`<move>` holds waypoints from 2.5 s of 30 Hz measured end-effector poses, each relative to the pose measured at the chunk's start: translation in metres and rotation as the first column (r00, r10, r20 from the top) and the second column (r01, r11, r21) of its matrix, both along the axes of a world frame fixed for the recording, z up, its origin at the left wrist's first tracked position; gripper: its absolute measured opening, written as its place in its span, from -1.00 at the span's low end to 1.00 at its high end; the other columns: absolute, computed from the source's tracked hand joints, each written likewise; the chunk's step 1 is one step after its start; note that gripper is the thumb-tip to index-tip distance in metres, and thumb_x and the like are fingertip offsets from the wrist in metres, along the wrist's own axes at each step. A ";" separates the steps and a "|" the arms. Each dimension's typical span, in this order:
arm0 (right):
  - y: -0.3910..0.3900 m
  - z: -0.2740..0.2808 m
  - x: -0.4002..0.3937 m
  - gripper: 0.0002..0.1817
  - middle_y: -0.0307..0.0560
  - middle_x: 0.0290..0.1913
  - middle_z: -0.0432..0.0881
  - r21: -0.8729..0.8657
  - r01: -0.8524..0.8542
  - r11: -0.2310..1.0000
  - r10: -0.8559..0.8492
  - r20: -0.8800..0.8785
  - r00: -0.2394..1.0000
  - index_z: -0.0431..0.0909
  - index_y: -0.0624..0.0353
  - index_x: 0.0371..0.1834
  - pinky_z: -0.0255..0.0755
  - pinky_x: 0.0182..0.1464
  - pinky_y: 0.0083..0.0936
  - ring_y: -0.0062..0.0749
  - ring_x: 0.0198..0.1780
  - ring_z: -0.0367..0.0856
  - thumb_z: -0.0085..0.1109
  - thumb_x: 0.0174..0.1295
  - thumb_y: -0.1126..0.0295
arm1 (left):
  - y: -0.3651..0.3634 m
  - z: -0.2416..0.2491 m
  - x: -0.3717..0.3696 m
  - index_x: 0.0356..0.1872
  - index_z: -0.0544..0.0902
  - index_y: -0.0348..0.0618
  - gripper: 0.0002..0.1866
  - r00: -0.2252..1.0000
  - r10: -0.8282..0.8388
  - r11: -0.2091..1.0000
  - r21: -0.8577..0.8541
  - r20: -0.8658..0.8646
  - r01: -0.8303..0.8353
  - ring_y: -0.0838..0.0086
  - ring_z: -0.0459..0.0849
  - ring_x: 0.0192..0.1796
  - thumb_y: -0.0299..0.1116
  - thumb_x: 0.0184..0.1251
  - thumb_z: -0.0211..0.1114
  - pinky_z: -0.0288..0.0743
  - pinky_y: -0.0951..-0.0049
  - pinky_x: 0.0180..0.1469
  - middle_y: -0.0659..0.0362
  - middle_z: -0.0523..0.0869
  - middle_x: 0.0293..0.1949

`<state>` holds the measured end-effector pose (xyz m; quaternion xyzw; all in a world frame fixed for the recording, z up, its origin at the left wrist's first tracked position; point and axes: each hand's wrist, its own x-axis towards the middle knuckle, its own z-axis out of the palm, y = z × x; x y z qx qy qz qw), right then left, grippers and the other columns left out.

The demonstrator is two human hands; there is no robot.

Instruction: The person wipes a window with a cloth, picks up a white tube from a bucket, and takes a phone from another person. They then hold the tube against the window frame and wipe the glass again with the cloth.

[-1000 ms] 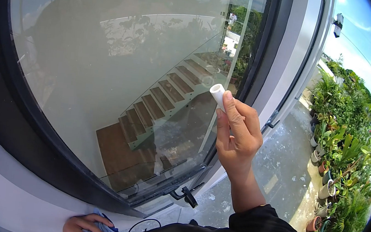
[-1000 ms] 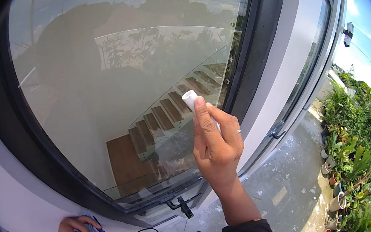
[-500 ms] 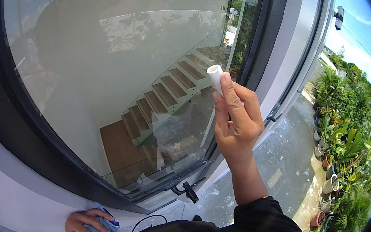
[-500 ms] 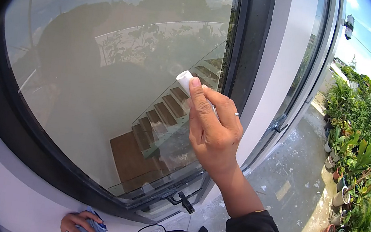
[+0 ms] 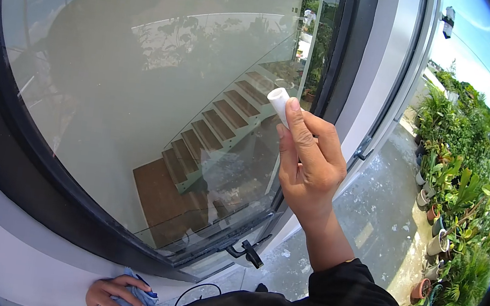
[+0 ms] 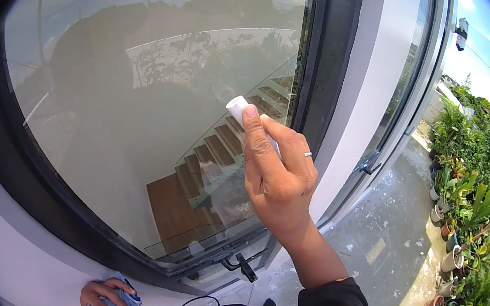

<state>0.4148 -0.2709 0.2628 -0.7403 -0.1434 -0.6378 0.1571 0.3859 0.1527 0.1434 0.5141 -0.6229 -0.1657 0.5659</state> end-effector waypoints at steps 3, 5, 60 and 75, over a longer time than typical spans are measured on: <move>0.002 -0.014 -0.001 -0.42 -0.06 -0.07 0.72 0.032 0.002 0.999 -0.001 -0.013 1.000 0.70 0.15 0.28 0.60 -0.14 -0.40 -0.26 -0.16 0.69 0.46 0.13 0.66 | -0.004 0.002 0.000 -0.36 0.71 -0.15 -0.76 1.000 0.010 0.998 -0.058 0.004 -0.009 -0.40 0.61 0.17 -0.19 0.27 0.48 0.37 -0.48 0.26 -0.19 0.78 -0.04; 0.001 -0.006 0.003 -0.42 -0.06 -0.08 0.72 0.024 0.007 1.000 -0.008 0.019 1.000 0.70 0.15 0.29 0.60 -0.14 -0.40 -0.26 -0.15 0.69 0.47 0.13 0.66 | -0.004 -0.002 0.001 -0.35 0.70 -0.15 -0.76 1.000 0.002 0.997 -0.074 -0.012 -0.003 -0.40 0.62 0.16 -0.19 0.28 0.48 0.36 -0.48 0.26 -0.19 0.78 -0.03; 0.008 -0.010 0.000 -0.45 -0.08 -0.10 0.72 -0.006 -0.004 1.000 0.005 0.022 1.000 0.70 0.16 0.28 0.61 -0.16 -0.41 -0.25 -0.20 0.70 0.46 0.16 0.63 | -0.003 -0.012 0.000 -0.16 0.76 -0.30 -0.74 0.998 -0.047 0.988 -0.150 -0.047 0.039 -0.33 0.53 0.35 -0.26 0.40 0.50 0.28 -0.33 0.45 -0.22 0.74 0.15; 0.020 -0.009 0.003 -0.44 -0.06 -0.07 0.72 -0.002 -0.093 0.996 0.093 0.035 0.995 0.69 0.15 0.30 0.62 -0.15 -0.41 -0.25 -0.17 0.72 0.47 0.16 0.63 | 0.004 -0.012 0.005 -0.19 0.76 -0.28 -0.82 0.995 -0.096 0.989 -0.115 -0.032 0.092 -0.34 0.52 0.35 -0.34 0.45 0.42 0.29 -0.34 0.44 -0.23 0.74 0.16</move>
